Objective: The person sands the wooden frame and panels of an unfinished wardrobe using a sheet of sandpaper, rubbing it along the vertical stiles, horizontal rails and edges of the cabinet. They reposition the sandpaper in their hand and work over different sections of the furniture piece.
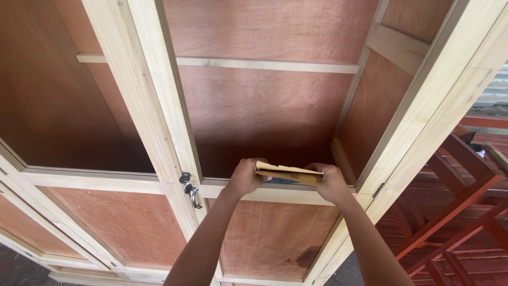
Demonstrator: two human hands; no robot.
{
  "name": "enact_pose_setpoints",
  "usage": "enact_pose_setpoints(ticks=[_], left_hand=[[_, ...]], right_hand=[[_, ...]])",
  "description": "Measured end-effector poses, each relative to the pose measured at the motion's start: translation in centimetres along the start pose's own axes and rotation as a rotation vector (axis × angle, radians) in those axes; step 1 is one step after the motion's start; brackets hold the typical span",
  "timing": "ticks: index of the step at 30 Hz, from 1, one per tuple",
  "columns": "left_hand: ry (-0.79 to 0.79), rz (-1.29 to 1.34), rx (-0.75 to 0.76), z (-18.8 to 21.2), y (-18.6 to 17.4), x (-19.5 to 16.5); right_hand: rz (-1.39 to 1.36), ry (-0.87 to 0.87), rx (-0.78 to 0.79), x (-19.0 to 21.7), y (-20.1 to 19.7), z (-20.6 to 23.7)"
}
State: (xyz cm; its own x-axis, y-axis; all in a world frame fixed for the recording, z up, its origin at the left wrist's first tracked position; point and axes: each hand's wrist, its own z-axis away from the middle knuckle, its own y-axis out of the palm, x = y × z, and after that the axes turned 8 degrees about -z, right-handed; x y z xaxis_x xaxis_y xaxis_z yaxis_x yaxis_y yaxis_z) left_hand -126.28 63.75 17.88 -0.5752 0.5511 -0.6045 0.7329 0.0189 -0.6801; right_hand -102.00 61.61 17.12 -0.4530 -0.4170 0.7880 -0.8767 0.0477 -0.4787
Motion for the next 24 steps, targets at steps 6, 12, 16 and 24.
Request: enact_pose_setpoints(ticks=[6,12,16,24], left_hand=[[-0.127,-0.175,0.019,0.2,-1.6,2.8],[-0.198,-0.247,0.109,-0.1,-0.5,3.8],[-0.058,-0.187,0.066,-1.4,3.9,2.5],[-0.295,-0.233,-0.046,-0.2,2.4,3.6]], right_hand=[[0.088,0.061,0.078,-0.4,2.3,-1.9],[0.138,0.109,0.151,-3.6,2.4,-1.9],[0.104,-0.012,0.150,-5.8,-1.4,-1.3],[-0.039,0.128,0.109,-4.0,3.0,-2.2]])
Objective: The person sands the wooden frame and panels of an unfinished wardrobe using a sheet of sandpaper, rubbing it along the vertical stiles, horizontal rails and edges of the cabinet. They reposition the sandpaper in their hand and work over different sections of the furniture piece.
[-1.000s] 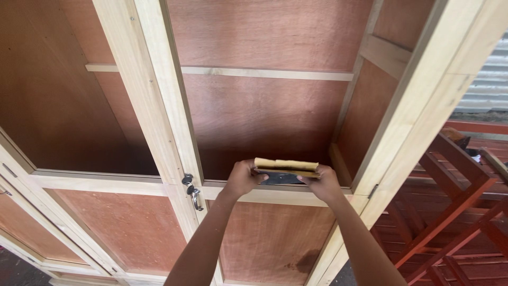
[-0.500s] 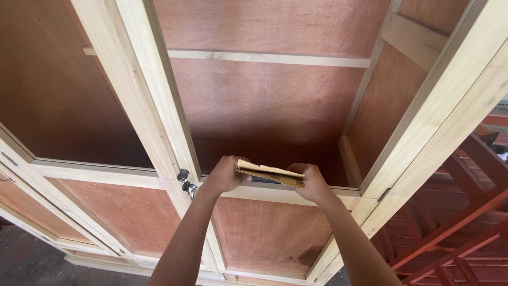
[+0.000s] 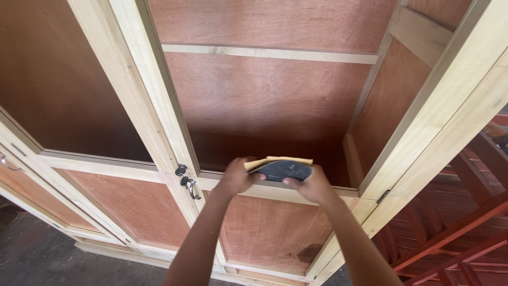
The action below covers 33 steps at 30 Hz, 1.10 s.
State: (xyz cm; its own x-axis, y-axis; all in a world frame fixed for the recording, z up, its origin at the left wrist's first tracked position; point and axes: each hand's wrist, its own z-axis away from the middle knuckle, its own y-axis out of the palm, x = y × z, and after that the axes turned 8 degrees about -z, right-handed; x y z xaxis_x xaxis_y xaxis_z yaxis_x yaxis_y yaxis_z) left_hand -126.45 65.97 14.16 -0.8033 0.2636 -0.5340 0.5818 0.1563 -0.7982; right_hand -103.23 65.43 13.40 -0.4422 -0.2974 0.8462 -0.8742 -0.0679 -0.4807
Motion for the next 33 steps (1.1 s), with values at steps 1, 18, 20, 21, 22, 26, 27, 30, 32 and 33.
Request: enact_pose_setpoints(ticks=[1,18,20,21,22,26,27,30,32,33], left_hand=[[0.010,0.022,0.028,0.2,-0.4,0.4],[0.041,-0.126,0.083,1.1,-1.1,0.2],[0.192,-0.150,-0.054,1.4,-1.5,0.5],[0.070,-0.131,0.025,1.3,-1.1,0.0],[-0.052,-0.111,0.105,0.9,-0.1,-1.0],[0.093,-0.044,0.046,-0.2,5.1,-5.5],[0.467,-0.057,-0.224,-0.3,5.9,-6.0],[0.428,0.006,-0.142,0.0,5.8,-5.2],[0.045,-0.115,0.142,0.3,4.3,-3.4],[-0.145,-0.176,0.286,0.5,3.2,-2.2]], right_hand=[[-0.026,-0.041,-0.004,0.3,0.7,-0.1],[0.121,-0.063,-0.017,1.4,2.2,0.3],[-0.062,-0.284,-0.051,2.1,2.6,0.4],[0.031,-0.121,-0.031,1.5,2.2,0.5],[0.123,0.044,-0.010,1.0,1.2,0.9],[0.196,-0.225,-0.166,-2.2,-4.7,3.6],[0.110,-0.442,-0.256,-2.9,-5.5,4.1],[0.073,-0.318,-0.305,-3.6,-5.0,4.1],[0.125,-0.168,-0.208,-2.7,-2.1,3.0],[0.090,-0.064,-0.169,-2.0,-0.4,2.5]])
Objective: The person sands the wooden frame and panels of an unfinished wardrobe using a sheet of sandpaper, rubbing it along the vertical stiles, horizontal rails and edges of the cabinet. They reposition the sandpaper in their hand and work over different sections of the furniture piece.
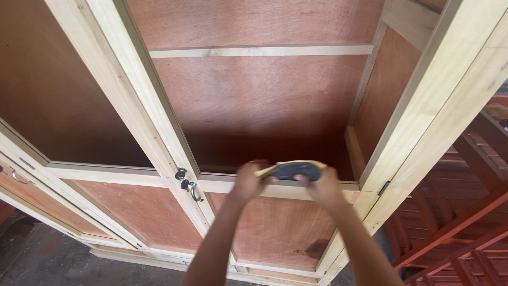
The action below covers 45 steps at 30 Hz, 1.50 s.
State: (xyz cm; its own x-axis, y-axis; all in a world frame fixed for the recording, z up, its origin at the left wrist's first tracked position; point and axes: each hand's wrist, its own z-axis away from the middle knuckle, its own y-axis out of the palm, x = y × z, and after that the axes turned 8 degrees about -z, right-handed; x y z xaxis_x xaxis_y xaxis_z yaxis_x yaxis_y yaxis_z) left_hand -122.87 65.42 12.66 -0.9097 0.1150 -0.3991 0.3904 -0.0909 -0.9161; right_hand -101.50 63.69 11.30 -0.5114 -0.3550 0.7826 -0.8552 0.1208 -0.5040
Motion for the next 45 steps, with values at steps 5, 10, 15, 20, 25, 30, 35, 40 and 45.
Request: enact_pose_setpoints(ticks=[5,10,15,20,25,30,35,40,45], left_hand=[[0.519,-0.054,-0.657,1.8,-1.8,5.3],[0.086,-0.182,-0.136,-0.9,2.8,-0.5],[0.566,-0.049,-0.557,-0.5,4.6,-3.1],[0.265,-0.085,-0.329,1.0,1.1,1.0],[0.384,-0.074,-0.541,1.2,0.5,2.7],[0.039,-0.233,-0.006,-0.8,2.2,-1.2],[0.546,0.117,-0.528,-0.6,3.9,-3.1],[0.562,0.004,-0.511,0.1,2.3,-1.5],[0.535,-0.020,-0.532,0.3,0.2,1.0]], right_hand=[[-0.158,0.059,0.087,3.0,4.3,-0.9],[0.041,0.313,0.083,0.4,-2.2,1.3],[-0.012,0.080,-0.125,-1.1,-4.5,2.1],[0.011,-0.024,0.022,0.1,0.2,0.1],[-0.095,-0.039,0.064,0.3,1.4,-0.5],[0.056,-0.007,0.052,-0.8,-2.7,0.3],[0.083,-0.156,-0.026,-2.2,-6.0,1.2],[-0.054,-0.024,0.016,-2.4,-4.9,0.7],[-0.093,-0.009,0.002,-1.2,-1.9,-0.6]])
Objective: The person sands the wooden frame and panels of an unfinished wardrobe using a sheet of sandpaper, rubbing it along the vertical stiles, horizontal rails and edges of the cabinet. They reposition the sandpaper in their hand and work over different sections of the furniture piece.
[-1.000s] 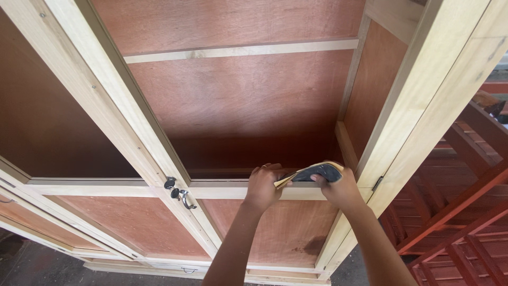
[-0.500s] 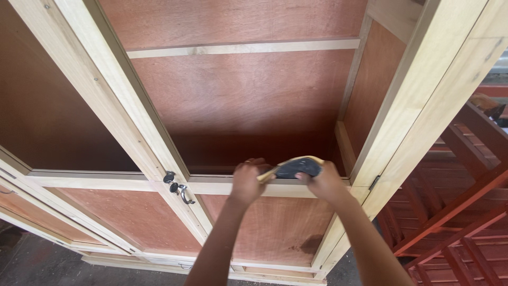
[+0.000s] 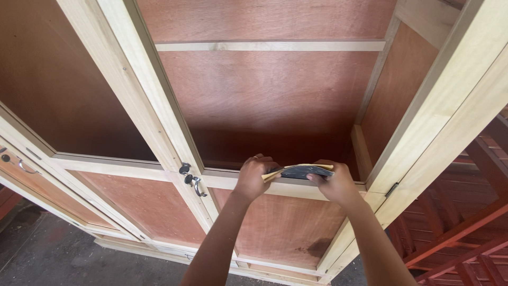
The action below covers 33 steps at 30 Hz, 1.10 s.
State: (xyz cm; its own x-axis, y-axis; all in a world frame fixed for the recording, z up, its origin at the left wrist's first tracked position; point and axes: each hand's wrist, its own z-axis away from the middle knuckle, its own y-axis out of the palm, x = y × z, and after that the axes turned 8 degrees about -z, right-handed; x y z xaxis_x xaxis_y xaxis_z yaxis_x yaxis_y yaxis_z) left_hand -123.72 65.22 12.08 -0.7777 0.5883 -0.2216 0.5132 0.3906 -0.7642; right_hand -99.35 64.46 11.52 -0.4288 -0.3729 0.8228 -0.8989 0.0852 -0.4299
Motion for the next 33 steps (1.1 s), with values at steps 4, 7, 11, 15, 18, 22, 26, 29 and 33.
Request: enact_pose_setpoints(ticks=[4,7,11,15,18,22,26,29,33], left_hand=[[-0.028,-0.080,0.009,0.4,-1.6,1.6],[-0.031,-0.130,-0.050,0.8,-3.1,2.6],[-0.163,-0.151,0.039,1.5,-5.2,4.0],[-0.248,-0.144,0.046,2.3,-6.8,5.0],[-0.263,-0.103,-0.028,2.8,-7.5,5.6],[-0.303,-0.067,0.010,3.3,-8.0,6.1],[-0.292,-0.087,-0.049,3.5,-7.9,6.1],[-0.302,-0.091,-0.064,3.6,-8.1,5.9],[-0.385,-0.051,-0.026,3.4,-9.3,5.5]], right_hand=[[0.033,0.131,0.034,1.1,2.3,-1.2],[0.037,0.072,0.076,1.9,4.2,-2.0],[-0.010,-0.031,0.085,3.3,6.8,-2.9],[-0.006,-0.067,0.122,4.9,8.8,-3.5],[-0.019,-0.093,0.130,6.1,10.0,-3.8],[-0.038,-0.114,0.143,7.3,11.0,-4.1],[-0.043,-0.067,0.155,8.0,11.2,-4.4],[-0.075,-0.114,0.192,8.1,10.6,-4.8],[0.022,0.081,0.385,8.4,9.2,-5.5]])
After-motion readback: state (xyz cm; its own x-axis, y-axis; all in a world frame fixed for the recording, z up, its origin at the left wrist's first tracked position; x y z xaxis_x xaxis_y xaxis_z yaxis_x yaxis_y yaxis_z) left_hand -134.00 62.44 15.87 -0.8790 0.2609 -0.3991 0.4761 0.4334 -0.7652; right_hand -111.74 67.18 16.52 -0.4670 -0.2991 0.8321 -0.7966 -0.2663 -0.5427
